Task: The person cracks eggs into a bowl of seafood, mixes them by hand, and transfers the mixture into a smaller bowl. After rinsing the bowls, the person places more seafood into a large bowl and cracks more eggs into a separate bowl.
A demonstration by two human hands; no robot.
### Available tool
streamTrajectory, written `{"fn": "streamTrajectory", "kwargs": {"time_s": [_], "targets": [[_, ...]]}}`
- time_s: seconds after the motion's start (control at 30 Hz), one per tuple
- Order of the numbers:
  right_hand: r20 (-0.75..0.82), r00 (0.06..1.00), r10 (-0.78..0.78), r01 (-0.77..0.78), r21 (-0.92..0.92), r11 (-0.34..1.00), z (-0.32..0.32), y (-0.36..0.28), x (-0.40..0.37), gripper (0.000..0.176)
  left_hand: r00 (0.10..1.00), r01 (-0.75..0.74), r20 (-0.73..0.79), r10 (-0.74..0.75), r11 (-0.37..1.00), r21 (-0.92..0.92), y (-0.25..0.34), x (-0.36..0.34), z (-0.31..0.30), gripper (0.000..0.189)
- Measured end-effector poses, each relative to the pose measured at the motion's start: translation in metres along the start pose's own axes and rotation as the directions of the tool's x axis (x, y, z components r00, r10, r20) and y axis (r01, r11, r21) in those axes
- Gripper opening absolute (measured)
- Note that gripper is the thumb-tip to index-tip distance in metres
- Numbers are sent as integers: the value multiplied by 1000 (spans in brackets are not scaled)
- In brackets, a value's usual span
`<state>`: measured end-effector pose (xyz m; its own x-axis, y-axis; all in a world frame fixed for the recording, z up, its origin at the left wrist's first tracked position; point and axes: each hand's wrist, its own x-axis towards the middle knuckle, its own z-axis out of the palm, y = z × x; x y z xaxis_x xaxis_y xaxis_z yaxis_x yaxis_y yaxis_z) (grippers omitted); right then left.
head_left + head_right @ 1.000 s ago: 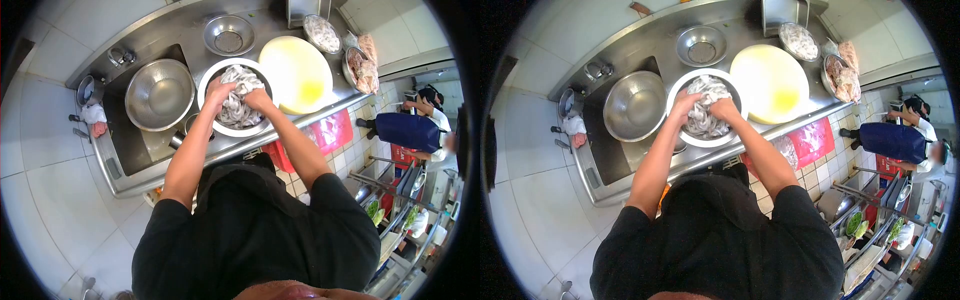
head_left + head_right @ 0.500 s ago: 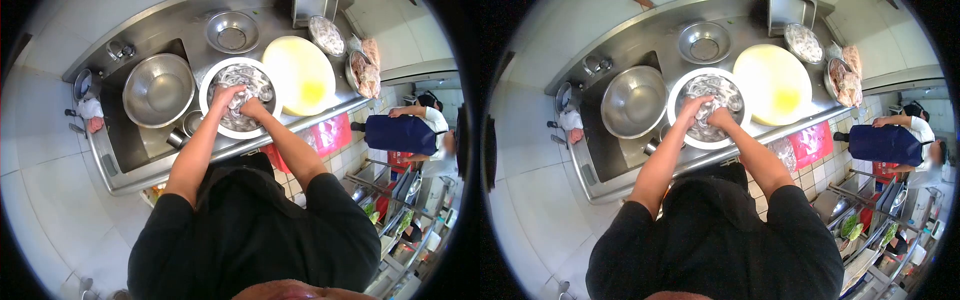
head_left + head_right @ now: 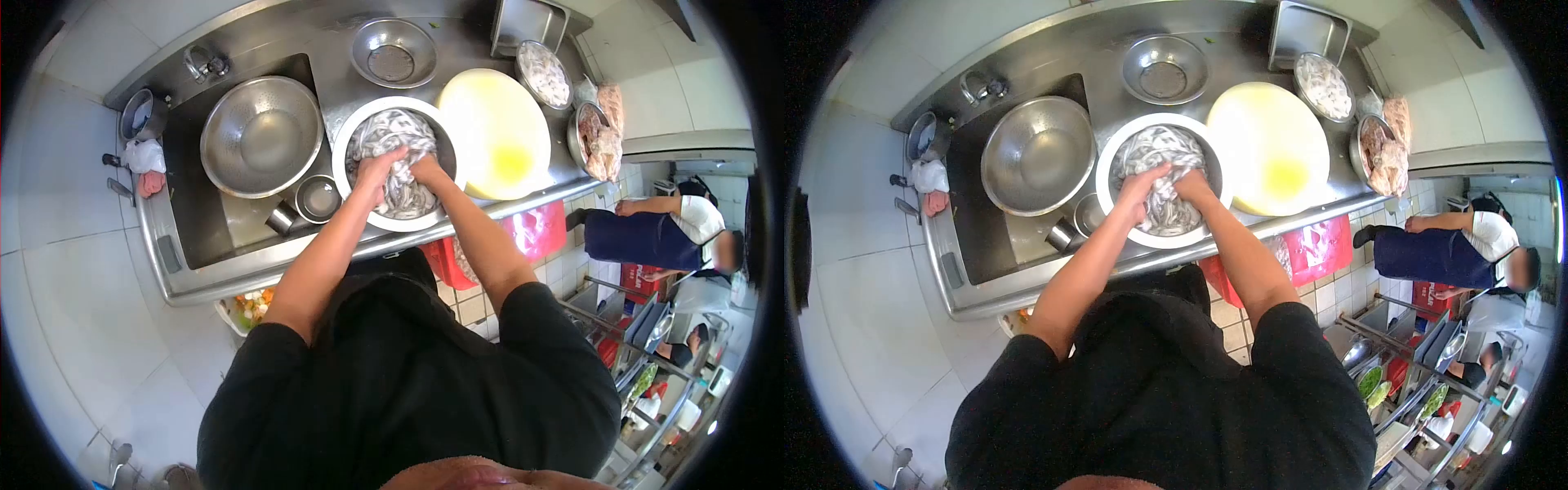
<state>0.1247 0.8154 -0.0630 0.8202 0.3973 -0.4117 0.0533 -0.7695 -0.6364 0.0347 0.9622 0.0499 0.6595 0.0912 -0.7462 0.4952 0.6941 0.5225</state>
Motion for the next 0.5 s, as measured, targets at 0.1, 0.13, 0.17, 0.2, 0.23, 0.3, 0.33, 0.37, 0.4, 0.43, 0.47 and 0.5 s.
{"fn": "streamTrajectory", "kwargs": {"time_s": [0.1, 0.13, 0.17, 0.2, 0.23, 0.3, 0.33, 0.37, 0.4, 0.43, 0.47, 0.5], "targets": [[255, 955, 152, -292, 719, 631, 0, 0, 0, 37, 993, 34, 116, -27, 998, -54, 13, 12, -2, 54], [462, 867, 187, -485, 695, 532, -31, -46, -26, 40, 985, 65, 165, -50, 994, -84, 18, 11, -3, 55], [428, 889, 165, -443, 710, 548, -32, -45, -27, 40, 975, 91, 215, -64, 989, -118, 25, 9, -3, 55], [395, 908, 139, -400, 721, 566, -33, -46, -28, 41, 966, 80, 255, -50, 991, -109, 31, 5, -3, 50], [364, 924, 114, -360, 732, 579, -33, -47, -30, 42, 956, 71, 291, -40, 993, -98, 35, -1, -3, 46], [165, 980, 108, -189, 639, 745, -40, -55, -40, 41, 979, -76, 195, 59, 994, 83, 50, -16, 4, 38], [94, 989, 111, -145, 550, 822, -53, -65, -45, 41, 982, -139, 152, 112, 973, 182, 56, -23, 7, 35], [-6, 1000, -10, 12, 414, 910, -66, -77, -48, 42, 974, -211, 130, 185, 949, 236, 61, -22, 8, 33], [-107, 986, -130, 153, 245, 957, -80, -89, -51, 42, 960, -278, 112, 256, 915, 291, 67, -18, 8, 31], [-178, 911, -373, 379, 1, 925, -95, -101, -56, 44, 941, -339, 101, 324, 875, 345, 69, -18, 9, 29], [-161, 878, -450, 438, -110, 892, -111, -119, -61, 46, 933, -353, 91, 348, 840, 412, 80, -32, 16, 29], [-161, 891, -424, 404, -143, 904, -126, -137, -75, 45, 918, -382, 93, 385, 799, 464, 84, -38, 18, 30]]}}
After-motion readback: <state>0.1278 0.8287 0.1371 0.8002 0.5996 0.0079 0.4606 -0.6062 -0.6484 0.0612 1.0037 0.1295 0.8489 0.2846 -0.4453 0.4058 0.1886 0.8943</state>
